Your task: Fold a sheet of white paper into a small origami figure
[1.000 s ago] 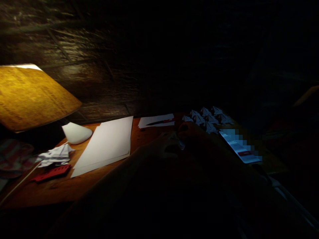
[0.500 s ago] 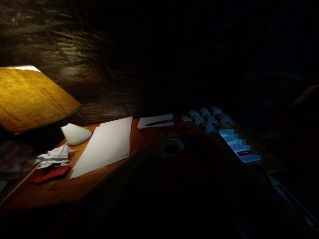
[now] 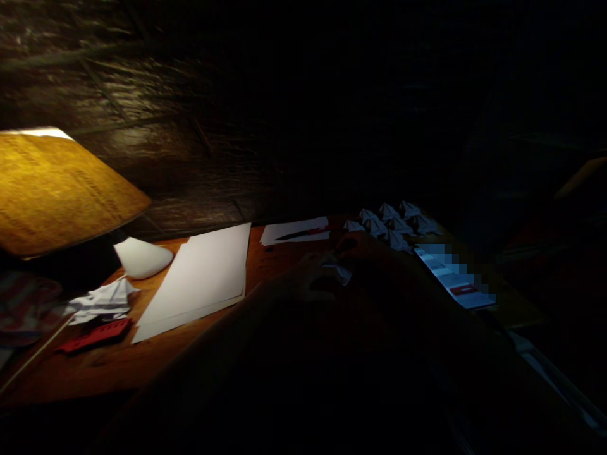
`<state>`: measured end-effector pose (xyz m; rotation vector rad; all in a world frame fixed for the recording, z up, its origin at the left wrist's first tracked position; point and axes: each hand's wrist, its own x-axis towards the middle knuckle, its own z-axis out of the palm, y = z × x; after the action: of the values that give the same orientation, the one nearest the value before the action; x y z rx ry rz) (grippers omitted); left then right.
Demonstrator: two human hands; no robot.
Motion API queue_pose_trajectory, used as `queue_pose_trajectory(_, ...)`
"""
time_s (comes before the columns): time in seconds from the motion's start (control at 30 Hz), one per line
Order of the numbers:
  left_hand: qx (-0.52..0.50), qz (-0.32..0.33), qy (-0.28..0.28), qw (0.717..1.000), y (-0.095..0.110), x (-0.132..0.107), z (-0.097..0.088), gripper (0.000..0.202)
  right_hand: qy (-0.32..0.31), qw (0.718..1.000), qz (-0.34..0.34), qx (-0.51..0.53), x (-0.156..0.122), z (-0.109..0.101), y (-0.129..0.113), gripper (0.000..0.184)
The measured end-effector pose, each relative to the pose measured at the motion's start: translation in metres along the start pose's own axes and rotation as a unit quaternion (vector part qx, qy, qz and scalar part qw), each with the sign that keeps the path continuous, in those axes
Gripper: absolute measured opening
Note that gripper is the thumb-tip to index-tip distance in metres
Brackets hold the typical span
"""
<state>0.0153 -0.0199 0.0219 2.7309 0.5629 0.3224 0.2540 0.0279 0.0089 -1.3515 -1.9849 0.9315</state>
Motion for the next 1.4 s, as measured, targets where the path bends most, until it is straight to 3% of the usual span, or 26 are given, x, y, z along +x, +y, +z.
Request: queue_pose_trajectory(1.4, 0.011, -0.011, -0.005, 1.0, 0.004, 0.001, -0.003, 0.041, 0.008, 0.999, 0.028, -0.02, -0.004, 0.001, -0.011, 0.022)
